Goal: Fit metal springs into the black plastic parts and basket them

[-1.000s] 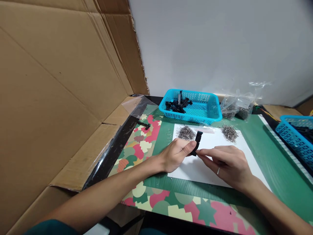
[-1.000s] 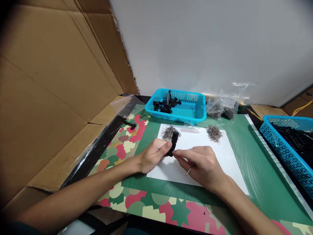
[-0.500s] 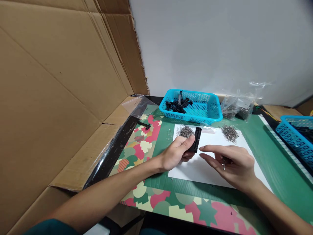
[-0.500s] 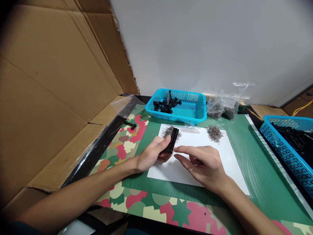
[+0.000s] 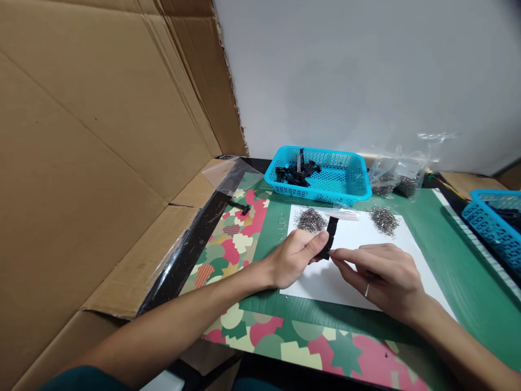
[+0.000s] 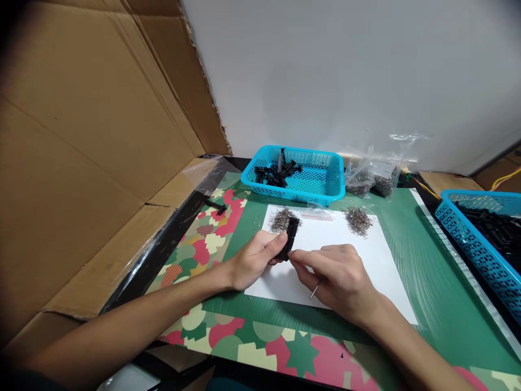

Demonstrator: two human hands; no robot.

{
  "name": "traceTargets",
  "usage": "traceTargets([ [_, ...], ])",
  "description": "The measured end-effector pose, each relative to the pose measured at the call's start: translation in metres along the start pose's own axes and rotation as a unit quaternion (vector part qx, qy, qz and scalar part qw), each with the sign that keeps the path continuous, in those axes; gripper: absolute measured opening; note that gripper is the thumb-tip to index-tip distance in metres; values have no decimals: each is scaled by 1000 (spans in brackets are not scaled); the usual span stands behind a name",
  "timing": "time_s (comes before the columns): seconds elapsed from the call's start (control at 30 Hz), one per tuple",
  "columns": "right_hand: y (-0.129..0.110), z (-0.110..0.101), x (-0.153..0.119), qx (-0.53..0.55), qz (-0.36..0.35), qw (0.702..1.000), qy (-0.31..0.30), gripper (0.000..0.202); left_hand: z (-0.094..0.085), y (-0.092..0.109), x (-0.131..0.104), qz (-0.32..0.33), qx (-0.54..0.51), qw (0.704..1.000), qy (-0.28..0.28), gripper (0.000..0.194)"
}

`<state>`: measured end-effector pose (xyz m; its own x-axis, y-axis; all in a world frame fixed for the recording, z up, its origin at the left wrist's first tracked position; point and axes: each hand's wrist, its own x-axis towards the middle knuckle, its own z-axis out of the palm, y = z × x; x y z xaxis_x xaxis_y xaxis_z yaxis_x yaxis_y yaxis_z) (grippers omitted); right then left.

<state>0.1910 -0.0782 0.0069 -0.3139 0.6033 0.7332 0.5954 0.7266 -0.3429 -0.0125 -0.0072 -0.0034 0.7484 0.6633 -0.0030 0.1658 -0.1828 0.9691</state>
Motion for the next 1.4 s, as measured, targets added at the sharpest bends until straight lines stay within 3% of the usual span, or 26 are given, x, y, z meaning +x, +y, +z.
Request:
traceTargets([
  [0.23, -1, 1, -4, 51, 21, 998, 19, 24, -1, 1, -1, 24, 40, 999, -13, 66],
  [0.6, 4, 1, -8, 96, 22, 995, -4, 25, 1, 1, -1, 29, -1, 999, -32, 64],
  [0.9, 13, 0, -12, 59, -44, 997, -29, 33, 3, 1, 1, -14, -66, 997, -29, 63],
  [1.17, 12, -8, -6, 14, 9, 999, -32, 23, 4, 7, 5, -78, -193, 976, -62, 64],
  [1.4, 12, -10, -1, -13, -28, 998, -46, 26, 3, 8, 2, -64, -130, 985, -93, 69],
])
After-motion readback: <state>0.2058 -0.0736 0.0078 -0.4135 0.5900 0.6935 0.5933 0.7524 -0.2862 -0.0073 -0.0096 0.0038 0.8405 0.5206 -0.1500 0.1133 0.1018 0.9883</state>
